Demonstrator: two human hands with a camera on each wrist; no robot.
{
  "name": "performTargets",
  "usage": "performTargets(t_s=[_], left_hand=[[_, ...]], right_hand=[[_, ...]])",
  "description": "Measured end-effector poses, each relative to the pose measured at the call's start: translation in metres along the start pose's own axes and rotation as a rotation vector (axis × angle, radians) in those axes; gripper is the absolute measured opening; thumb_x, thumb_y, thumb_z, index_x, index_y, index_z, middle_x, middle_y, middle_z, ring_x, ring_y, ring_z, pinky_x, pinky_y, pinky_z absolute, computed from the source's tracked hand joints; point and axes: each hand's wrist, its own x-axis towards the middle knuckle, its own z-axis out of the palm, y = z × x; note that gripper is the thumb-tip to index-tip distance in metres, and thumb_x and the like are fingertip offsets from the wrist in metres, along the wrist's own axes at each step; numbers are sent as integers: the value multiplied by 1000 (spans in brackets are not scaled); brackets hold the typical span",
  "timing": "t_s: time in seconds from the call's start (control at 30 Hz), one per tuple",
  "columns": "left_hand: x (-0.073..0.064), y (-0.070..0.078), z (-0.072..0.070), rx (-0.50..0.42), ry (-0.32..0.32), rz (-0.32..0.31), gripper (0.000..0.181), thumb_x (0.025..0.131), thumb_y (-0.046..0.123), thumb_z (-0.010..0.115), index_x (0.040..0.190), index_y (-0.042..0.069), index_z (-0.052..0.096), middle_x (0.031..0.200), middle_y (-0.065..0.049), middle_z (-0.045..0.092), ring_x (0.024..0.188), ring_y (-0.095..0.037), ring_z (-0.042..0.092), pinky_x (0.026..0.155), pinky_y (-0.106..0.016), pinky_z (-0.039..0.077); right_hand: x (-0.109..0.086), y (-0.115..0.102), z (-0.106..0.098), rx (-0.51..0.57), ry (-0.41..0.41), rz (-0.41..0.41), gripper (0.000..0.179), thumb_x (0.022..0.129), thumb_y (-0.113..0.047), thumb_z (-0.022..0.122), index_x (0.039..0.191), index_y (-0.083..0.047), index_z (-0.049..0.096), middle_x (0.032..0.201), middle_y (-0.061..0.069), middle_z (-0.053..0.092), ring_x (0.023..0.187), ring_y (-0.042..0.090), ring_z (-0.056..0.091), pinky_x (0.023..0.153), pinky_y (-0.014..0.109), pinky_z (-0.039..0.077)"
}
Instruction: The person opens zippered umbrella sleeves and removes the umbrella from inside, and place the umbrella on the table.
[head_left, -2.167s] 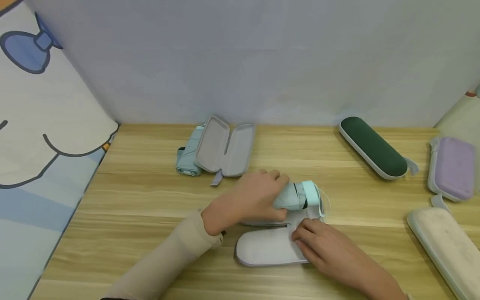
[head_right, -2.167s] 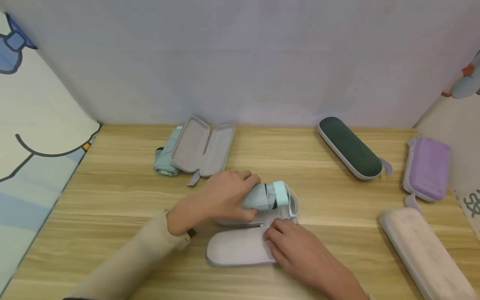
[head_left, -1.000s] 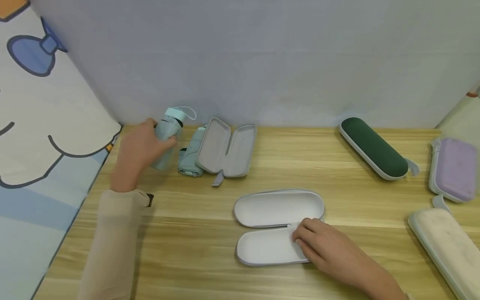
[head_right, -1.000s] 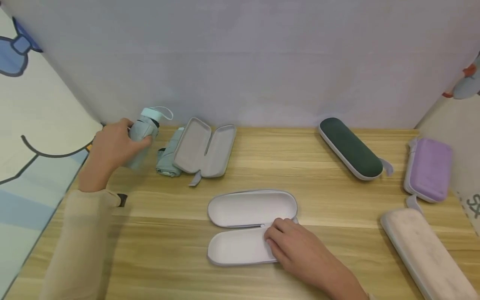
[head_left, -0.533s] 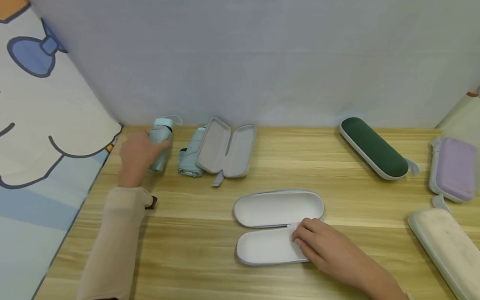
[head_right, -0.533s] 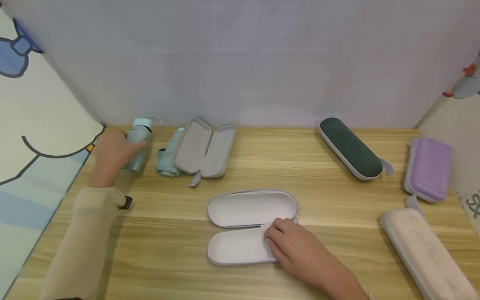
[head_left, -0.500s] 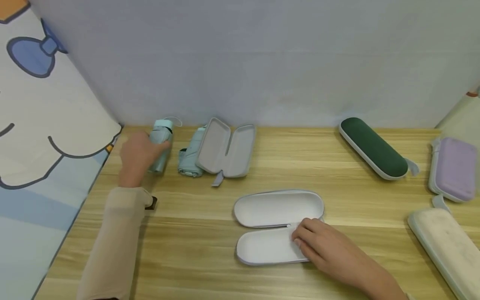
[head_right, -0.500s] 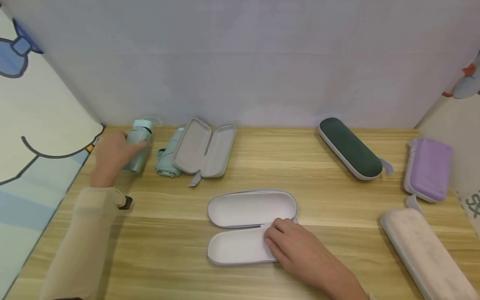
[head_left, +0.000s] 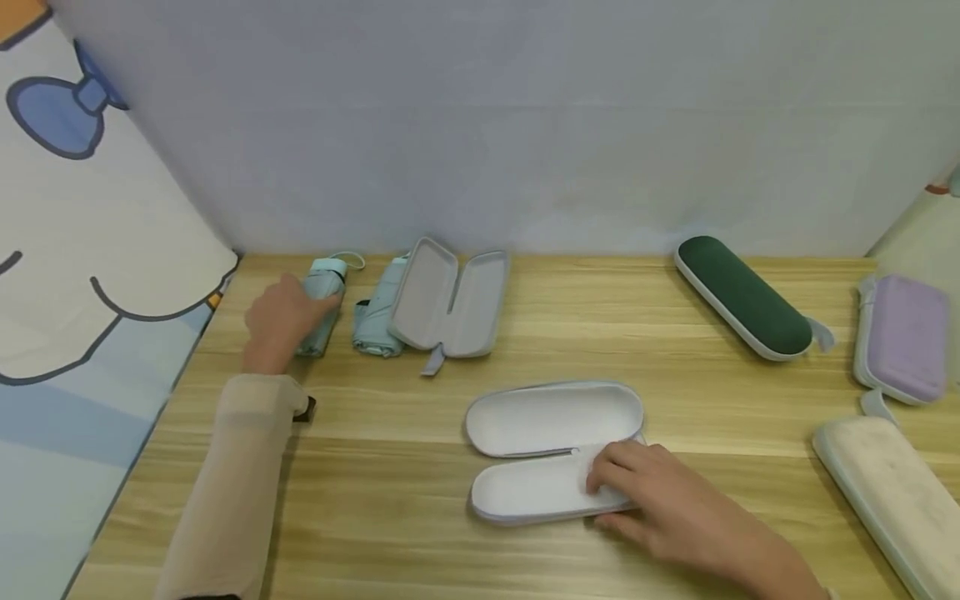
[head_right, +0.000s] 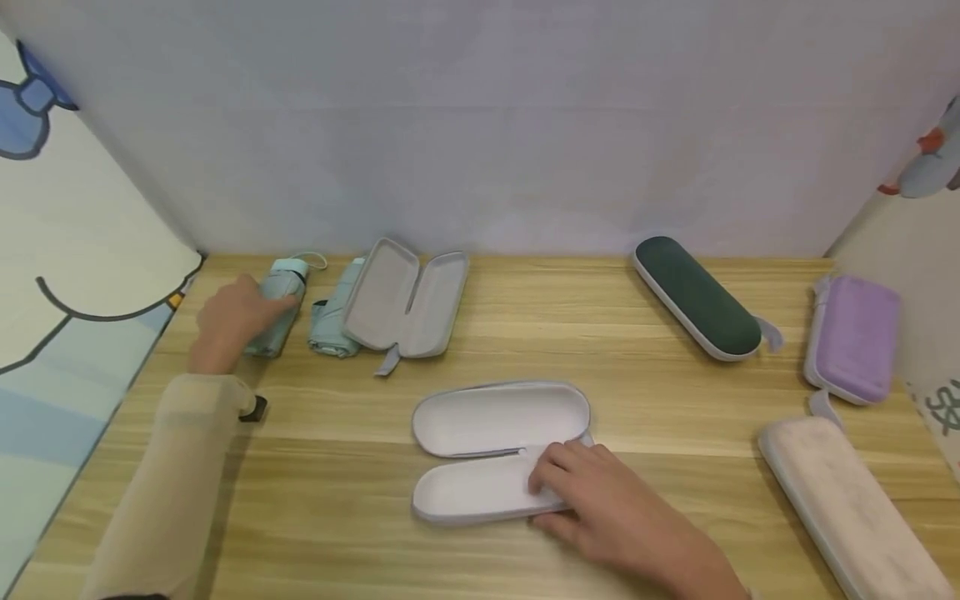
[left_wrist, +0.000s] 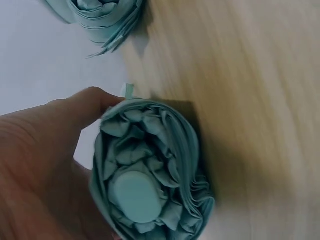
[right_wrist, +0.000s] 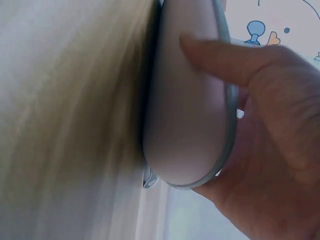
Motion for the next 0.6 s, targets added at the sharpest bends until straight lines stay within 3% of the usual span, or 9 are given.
performTargets(t_s=[0.27, 0.43, 0.6], left_hand=[[-10, 2, -2, 17, -46, 64, 90, 99, 64, 49, 139, -16, 46, 119, -37, 60, 101, -47, 64, 74, -53, 53], [-13, 3, 0, 37, -48, 56, 90, 101, 62, 47, 143, -17, 42, 125, -38, 57, 107, -49, 63, 82, -58, 53], [-15, 6, -1, 56, -67, 56, 90, 103, 60, 46, 146, -19, 38, 129, -41, 53, 111, -52, 61, 87, -61, 53]], right_hand=[[9, 18, -13, -54, 202, -20, 45, 73, -5, 91, 97, -28, 59, 101, -18, 60, 106, 13, 57, 96, 46, 43], [21, 39, -25, -48, 230, -39, 45, 71, 2, 90, 93, -26, 62, 100, -14, 60, 103, 17, 55, 91, 44, 43], [34, 65, -32, -28, 226, -41, 41, 74, 9, 85, 90, -21, 64, 106, -1, 65, 117, 37, 56, 100, 58, 44]])
